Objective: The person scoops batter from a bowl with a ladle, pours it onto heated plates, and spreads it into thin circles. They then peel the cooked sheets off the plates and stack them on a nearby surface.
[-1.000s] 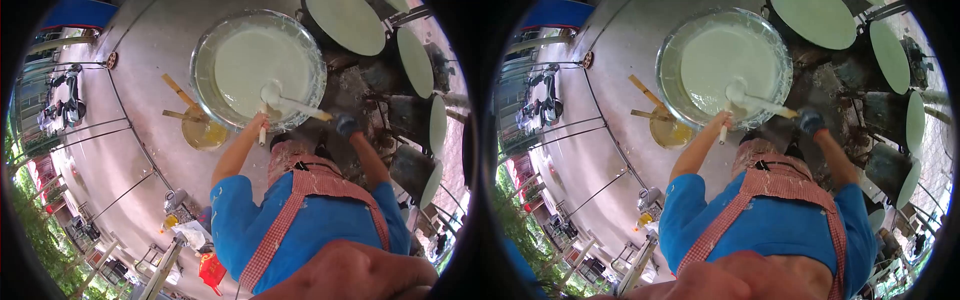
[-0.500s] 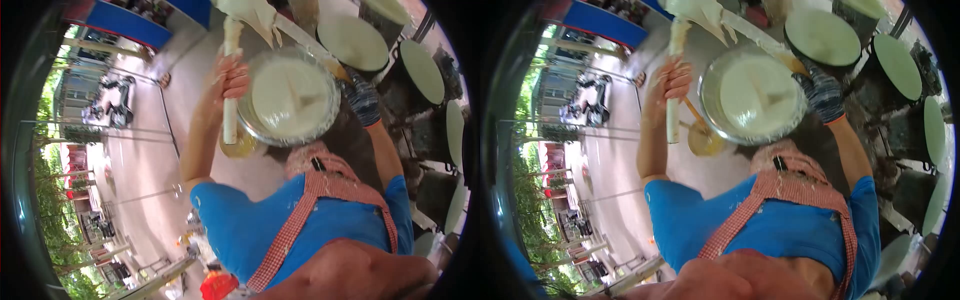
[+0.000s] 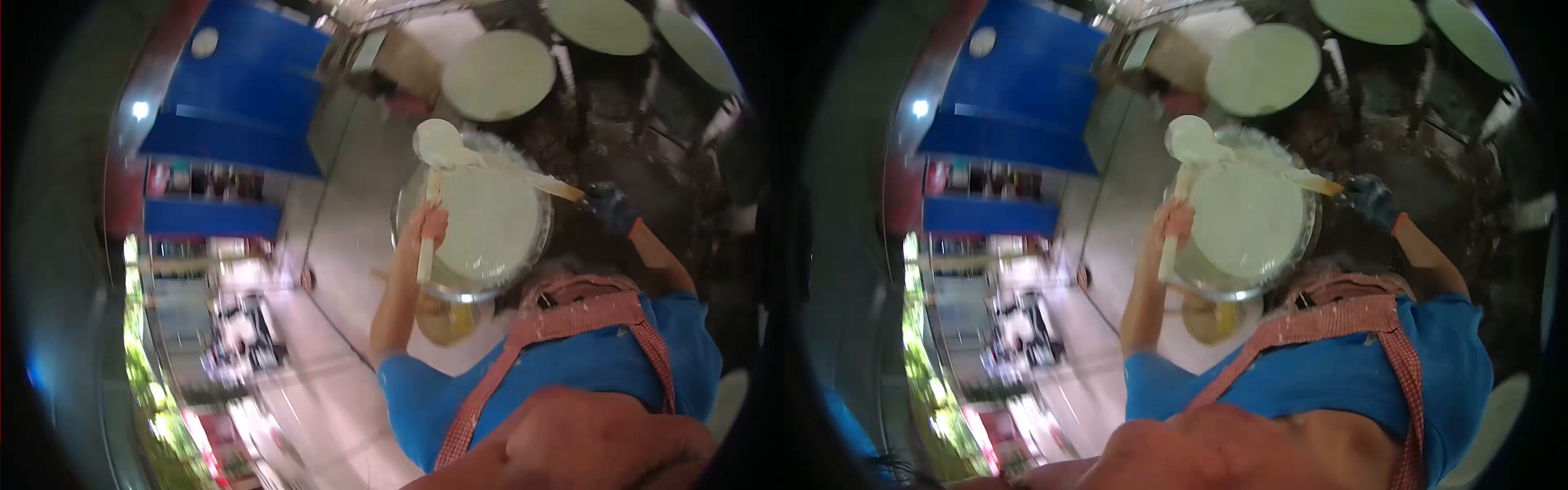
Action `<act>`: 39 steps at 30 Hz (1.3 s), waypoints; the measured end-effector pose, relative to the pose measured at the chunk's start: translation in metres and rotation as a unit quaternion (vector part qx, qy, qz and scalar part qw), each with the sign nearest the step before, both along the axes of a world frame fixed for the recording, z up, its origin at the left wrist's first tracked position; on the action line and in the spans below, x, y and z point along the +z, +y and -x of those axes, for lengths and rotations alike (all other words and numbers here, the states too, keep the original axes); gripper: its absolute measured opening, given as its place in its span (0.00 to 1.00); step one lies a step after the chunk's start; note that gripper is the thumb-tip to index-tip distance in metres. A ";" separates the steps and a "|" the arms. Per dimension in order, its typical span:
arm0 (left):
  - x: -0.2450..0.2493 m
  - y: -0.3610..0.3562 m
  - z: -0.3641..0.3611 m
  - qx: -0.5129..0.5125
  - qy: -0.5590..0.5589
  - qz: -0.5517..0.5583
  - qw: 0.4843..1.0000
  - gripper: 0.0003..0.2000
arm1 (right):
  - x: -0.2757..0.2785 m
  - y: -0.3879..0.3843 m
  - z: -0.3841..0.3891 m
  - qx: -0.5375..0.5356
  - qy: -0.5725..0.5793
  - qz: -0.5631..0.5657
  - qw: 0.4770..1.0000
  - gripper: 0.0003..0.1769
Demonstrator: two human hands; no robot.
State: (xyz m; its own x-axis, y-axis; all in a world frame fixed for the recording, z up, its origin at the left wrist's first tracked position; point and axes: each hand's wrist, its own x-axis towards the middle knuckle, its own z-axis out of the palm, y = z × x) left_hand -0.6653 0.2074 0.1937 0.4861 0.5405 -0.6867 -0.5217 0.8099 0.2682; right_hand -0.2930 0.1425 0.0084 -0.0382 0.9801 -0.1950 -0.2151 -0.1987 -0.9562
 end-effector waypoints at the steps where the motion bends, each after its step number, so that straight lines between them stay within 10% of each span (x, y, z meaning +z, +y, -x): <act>1: 0.009 0.007 -0.019 -0.072 0.118 -0.151 0.979 0.15 | 0.040 -0.017 -0.017 0.003 -0.110 -0.039 0.993 0.12; 5: -0.015 0.036 -0.118 -0.177 0.005 -0.214 0.961 0.22 | 0.033 -0.056 -0.063 -0.180 -0.311 -0.228 0.905 0.08; 10: -0.078 0.047 -0.272 -0.245 -0.146 0.110 0.952 0.14 | -0.027 -0.130 -0.128 -0.217 -0.121 0.068 0.966 0.09; 13: -0.123 0.026 -0.373 -0.364 -0.166 0.193 0.896 0.09 | -0.024 -0.232 -0.172 -0.272 -0.319 0.107 0.902 0.14; 16: -0.146 -0.026 -0.489 -0.434 -0.236 0.339 0.801 0.13 | -0.031 -0.336 -0.183 -0.343 -0.468 0.194 0.791 0.20; 18: -0.203 -0.045 -0.580 -0.511 -0.165 0.226 0.813 0.14 | -0.017 -0.399 -0.190 -0.359 -0.521 0.304 0.712 0.18; 23: -0.112 -0.189 -0.747 -0.654 -0.261 0.386 0.595 0.11 | 0.004 -0.499 -0.180 -0.562 -0.485 0.484 0.464 0.16; 28: -0.116 -0.281 -0.902 -0.845 -0.204 -0.014 0.494 0.06 | 0.049 -0.494 -0.235 -0.688 -0.384 0.533 0.308 0.20; 32: -0.152 -0.361 -0.956 -0.784 -0.183 -0.387 0.449 0.19 | 0.078 -0.423 -0.302 -0.703 -0.426 0.436 0.365 0.20; 36: -0.205 -0.386 -0.999 -0.779 -0.119 -0.455 0.416 0.26 | 0.030 -0.430 -0.341 -0.662 -0.412 0.525 0.342 0.19; 38: -0.205 -0.369 -1.009 -0.507 -0.022 -0.844 0.173 0.31 | 0.046 -0.437 -0.351 -0.672 -0.317 0.558 0.370 0.18; 39: -0.206 -0.357 -1.008 -0.514 -0.020 -0.841 0.168 0.31 | 0.031 -0.440 -0.346 -0.839 -0.142 0.339 0.401 0.16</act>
